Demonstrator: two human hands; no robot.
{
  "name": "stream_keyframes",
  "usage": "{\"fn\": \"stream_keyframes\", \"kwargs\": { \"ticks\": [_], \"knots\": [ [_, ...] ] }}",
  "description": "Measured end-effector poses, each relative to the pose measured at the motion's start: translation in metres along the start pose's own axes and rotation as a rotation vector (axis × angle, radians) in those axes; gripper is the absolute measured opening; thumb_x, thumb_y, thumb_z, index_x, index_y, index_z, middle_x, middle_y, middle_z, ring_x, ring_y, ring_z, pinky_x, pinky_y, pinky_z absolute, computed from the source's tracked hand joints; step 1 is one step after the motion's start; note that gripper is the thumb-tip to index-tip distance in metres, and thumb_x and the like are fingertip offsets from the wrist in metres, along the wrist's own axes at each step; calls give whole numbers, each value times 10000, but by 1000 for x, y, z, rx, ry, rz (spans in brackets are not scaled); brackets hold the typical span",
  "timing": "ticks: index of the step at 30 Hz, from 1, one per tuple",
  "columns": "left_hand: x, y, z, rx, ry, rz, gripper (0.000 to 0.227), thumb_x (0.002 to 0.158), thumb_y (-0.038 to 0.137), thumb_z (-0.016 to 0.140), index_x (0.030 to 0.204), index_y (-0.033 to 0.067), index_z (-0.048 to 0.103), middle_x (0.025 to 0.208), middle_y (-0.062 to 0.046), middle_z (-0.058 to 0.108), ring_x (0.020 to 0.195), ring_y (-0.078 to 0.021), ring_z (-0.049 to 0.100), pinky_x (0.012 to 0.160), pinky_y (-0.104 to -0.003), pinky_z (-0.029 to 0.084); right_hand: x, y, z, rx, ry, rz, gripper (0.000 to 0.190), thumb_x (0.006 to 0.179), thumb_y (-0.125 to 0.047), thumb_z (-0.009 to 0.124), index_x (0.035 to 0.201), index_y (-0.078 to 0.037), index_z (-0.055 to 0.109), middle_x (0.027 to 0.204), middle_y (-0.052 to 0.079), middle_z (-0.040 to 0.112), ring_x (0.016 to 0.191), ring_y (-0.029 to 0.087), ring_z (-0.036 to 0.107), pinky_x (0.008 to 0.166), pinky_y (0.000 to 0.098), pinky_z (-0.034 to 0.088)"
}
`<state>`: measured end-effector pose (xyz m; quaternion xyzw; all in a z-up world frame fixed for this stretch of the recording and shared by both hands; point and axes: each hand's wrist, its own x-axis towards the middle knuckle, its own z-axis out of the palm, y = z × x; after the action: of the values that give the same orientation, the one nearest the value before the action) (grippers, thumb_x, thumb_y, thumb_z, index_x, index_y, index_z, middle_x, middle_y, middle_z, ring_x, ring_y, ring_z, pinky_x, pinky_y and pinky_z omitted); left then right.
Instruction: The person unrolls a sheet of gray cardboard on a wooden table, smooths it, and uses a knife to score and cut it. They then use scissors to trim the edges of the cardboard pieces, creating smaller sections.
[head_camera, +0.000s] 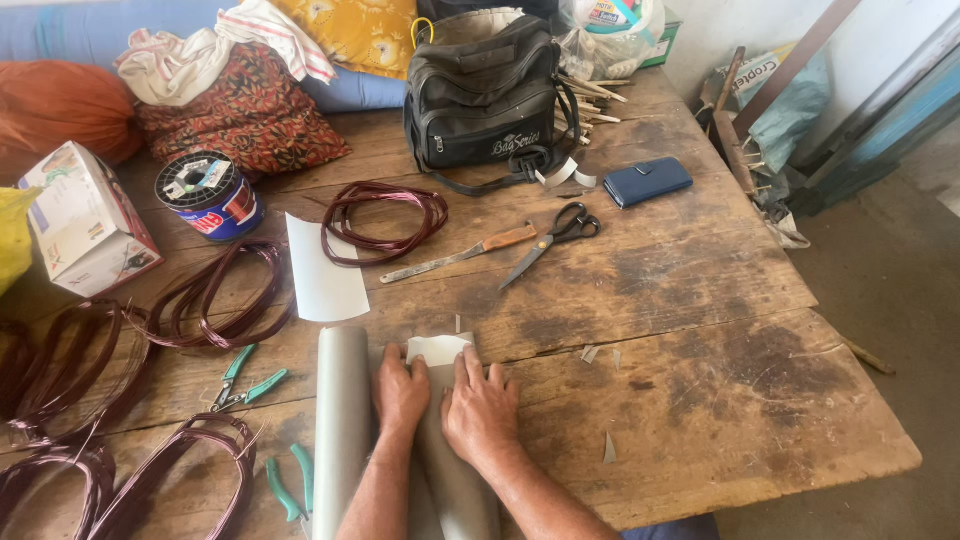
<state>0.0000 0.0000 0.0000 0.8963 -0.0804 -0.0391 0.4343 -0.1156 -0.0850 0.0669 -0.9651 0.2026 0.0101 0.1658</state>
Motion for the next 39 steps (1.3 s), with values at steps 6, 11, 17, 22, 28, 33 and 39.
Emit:
{"fn": "stream_keyframes", "kwargs": {
  "ticks": [6, 11, 17, 22, 28, 33, 39],
  "knots": [
    [3, -3, 2, 18, 5, 13, 243, 881, 208, 668, 1041, 29, 633, 932, -238, 738, 890, -452, 703, 770, -529, 542, 6, 2, 5, 14, 60, -10, 583, 936, -247, 575, 1406, 80, 469, 1530, 218, 404, 1371, 458, 360, 1010, 638, 318],
    [3, -3, 1, 24, 3, -4, 241, 872, 202, 673, 1044, 37, 637, 935, -232, 739, 889, -445, 707, 776, -523, 546, 7, 5, 13, 28, 107, -48, 540, 942, -206, 555, 1383, 100, 491, 1514, 234, 435, 1396, 430, 376, 1028, 622, 329],
    [2, -2, 0, 28, 6, 4, 238, 874, 200, 677, 1039, 35, 631, 925, -238, 735, 890, -451, 701, 784, -524, 545, 21, 16, 15, -65, 193, -216, 416, 938, -128, 524, 1228, 168, 554, 1363, 349, 512, 1373, 467, 425, 1128, 639, 298],
    [1, -2, 2, 33, 21, 27, 239, 871, 197, 688, 1022, 22, 625, 910, -245, 729, 883, -460, 694, 770, -530, 541, 24, 17, 9, -86, 164, -286, 309, 937, -75, 497, 1132, 150, 581, 1209, 346, 554, 1324, 479, 488, 1138, 652, 306],
    [1, -5, 2, 15, 30, 53, 241, 863, 192, 687, 1033, 29, 638, 892, -234, 733, 860, -452, 703, 743, -527, 547, 29, 16, 9, -198, 213, -365, 261, 917, -65, 526, 1063, 134, 607, 1111, 331, 577, 1238, 488, 537, 1023, 616, 397],
    [-1, -8, 4, -20, 34, 37, 249, 870, 197, 690, 1052, 32, 652, 908, -235, 739, 874, -442, 709, 754, -518, 551, 40, 21, 2, -187, 36, -369, 216, 951, -87, 555, 1033, 100, 626, 1046, 266, 591, 1050, 389, 624, 941, 498, 509],
    [2, -6, 3, -62, 47, 76, 418, 868, 195, 672, 1257, 51, 619, 1003, -274, 720, 934, -454, 698, 798, -506, 552, 38, 13, -9, -93, 74, -307, 271, 975, -202, 628, 1047, 58, 595, 1051, 256, 588, 979, 364, 642, 861, 484, 531]
  ]
}}
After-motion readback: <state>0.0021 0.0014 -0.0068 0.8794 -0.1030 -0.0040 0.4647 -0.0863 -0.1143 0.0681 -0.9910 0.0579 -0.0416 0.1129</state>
